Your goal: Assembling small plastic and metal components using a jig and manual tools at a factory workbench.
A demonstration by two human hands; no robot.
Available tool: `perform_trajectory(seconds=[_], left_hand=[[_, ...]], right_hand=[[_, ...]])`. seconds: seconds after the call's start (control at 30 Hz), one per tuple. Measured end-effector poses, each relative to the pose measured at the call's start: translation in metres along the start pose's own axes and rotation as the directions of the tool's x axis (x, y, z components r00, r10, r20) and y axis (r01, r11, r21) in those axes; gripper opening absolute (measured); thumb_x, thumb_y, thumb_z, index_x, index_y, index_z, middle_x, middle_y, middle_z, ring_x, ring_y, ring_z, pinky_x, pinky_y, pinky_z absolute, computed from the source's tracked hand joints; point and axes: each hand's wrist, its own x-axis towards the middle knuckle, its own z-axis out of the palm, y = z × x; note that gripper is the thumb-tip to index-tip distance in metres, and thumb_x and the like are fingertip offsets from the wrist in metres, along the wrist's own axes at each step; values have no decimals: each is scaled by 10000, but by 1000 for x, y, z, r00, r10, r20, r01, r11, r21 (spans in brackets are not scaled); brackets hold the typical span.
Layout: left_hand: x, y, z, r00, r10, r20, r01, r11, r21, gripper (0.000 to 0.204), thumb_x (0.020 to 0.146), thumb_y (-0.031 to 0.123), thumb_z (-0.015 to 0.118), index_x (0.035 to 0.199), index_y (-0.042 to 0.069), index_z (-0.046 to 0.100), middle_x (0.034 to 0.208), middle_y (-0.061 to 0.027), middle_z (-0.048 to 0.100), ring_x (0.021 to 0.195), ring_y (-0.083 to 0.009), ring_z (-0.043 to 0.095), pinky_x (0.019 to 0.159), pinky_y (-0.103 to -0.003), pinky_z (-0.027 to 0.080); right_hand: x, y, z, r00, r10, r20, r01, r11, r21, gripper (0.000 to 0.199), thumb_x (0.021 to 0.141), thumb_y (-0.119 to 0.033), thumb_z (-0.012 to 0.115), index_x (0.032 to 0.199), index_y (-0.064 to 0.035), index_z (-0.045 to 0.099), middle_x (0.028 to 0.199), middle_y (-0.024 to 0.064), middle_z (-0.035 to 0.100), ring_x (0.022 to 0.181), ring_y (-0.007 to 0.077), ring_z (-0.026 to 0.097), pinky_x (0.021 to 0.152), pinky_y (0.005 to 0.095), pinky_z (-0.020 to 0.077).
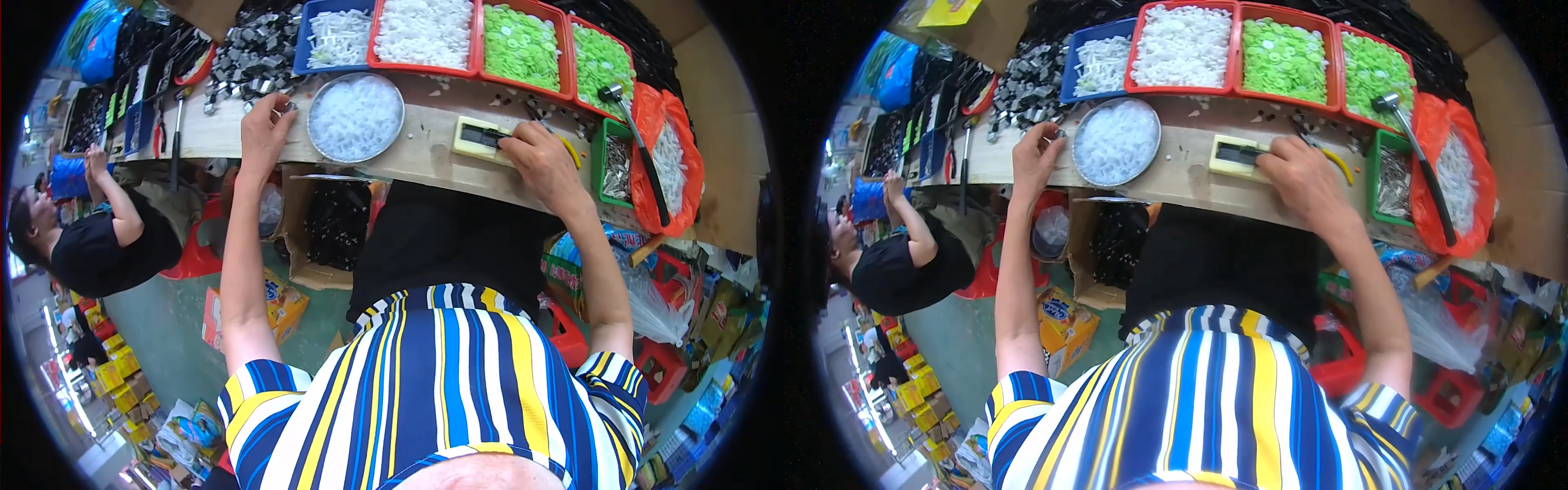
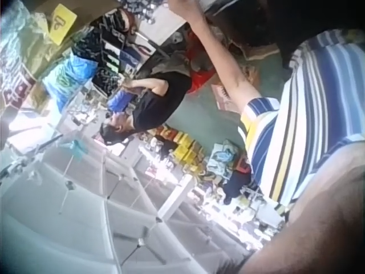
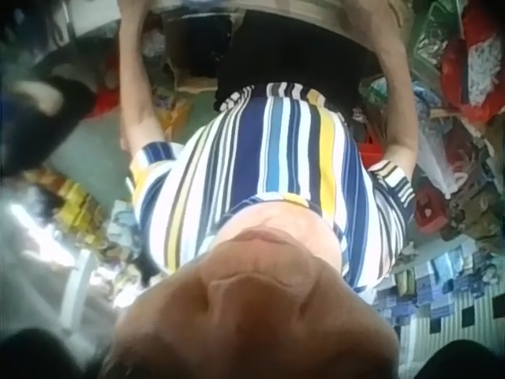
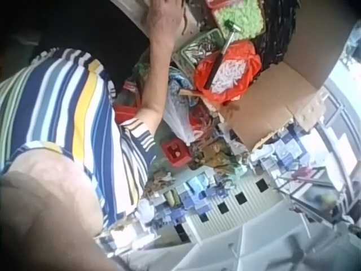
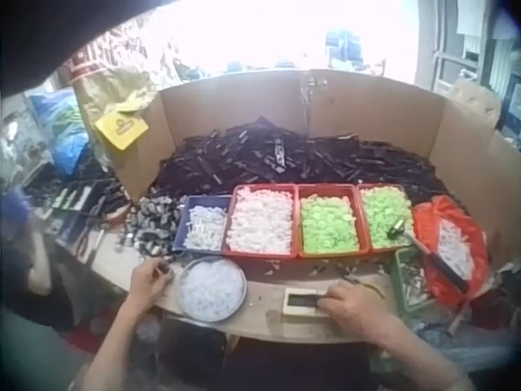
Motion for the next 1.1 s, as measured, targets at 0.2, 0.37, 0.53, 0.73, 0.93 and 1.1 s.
perform_trajectory(seconds=[0.2,0.37,0.53,0.73,0.93,1.1], left_hand=[[-13,83,-13,990,104,-91,-118,979,-165,271,774,38,782,1034,-11,721,958,-102,706,801,-167,650,706,-292,506],[-8,157,33,875,484,14,-474,861,-188,228,704,43,778,925,12,729,892,-109,672,905,-300,616,812,-382,510],[2,175,93,778,627,23,-596,750,-287,212,696,36,783,900,18,731,886,-83,673,901,-272,607,779,-374,515],[6,175,112,751,659,35,-618,721,-314,197,694,26,794,880,11,731,873,-79,681,893,-260,618,750,-359,525],[-1,173,119,749,662,23,-622,714,-322,176,712,27,786,876,13,727,867,-83,682,878,-258,625,722,-348,529],[-11,176,117,740,672,-11,-662,726,-184,200,757,82,778,941,27,723,937,-81,695,918,-275,632,818,-394,509]], right_hand=[[-1,1,10,994,39,-100,-30,996,86,109,848,-84,688,934,-24,659,865,113,586,838,307,598,738,406,488],[-1,-1,11,988,53,-145,-37,993,111,113,845,-93,697,931,-33,654,873,109,608,840,310,607,728,406,494],[-3,-7,11,980,93,-175,-69,988,140,137,812,-114,699,903,-23,651,842,117,593,854,308,598,756,412,490],[-4,-8,13,978,126,-165,-102,984,149,137,817,-115,700,914,-24,668,853,106,590,864,296,593,762,405,487],[-2,-7,15,977,125,-172,-101,984,144,128,813,-116,704,900,-28,671,833,99,577,854,290,589,752,403,485],[-4,-6,13,974,116,-194,-90,987,136,132,817,-123,707,901,-29,667,835,99,581,846,292,591,748,402,486]])
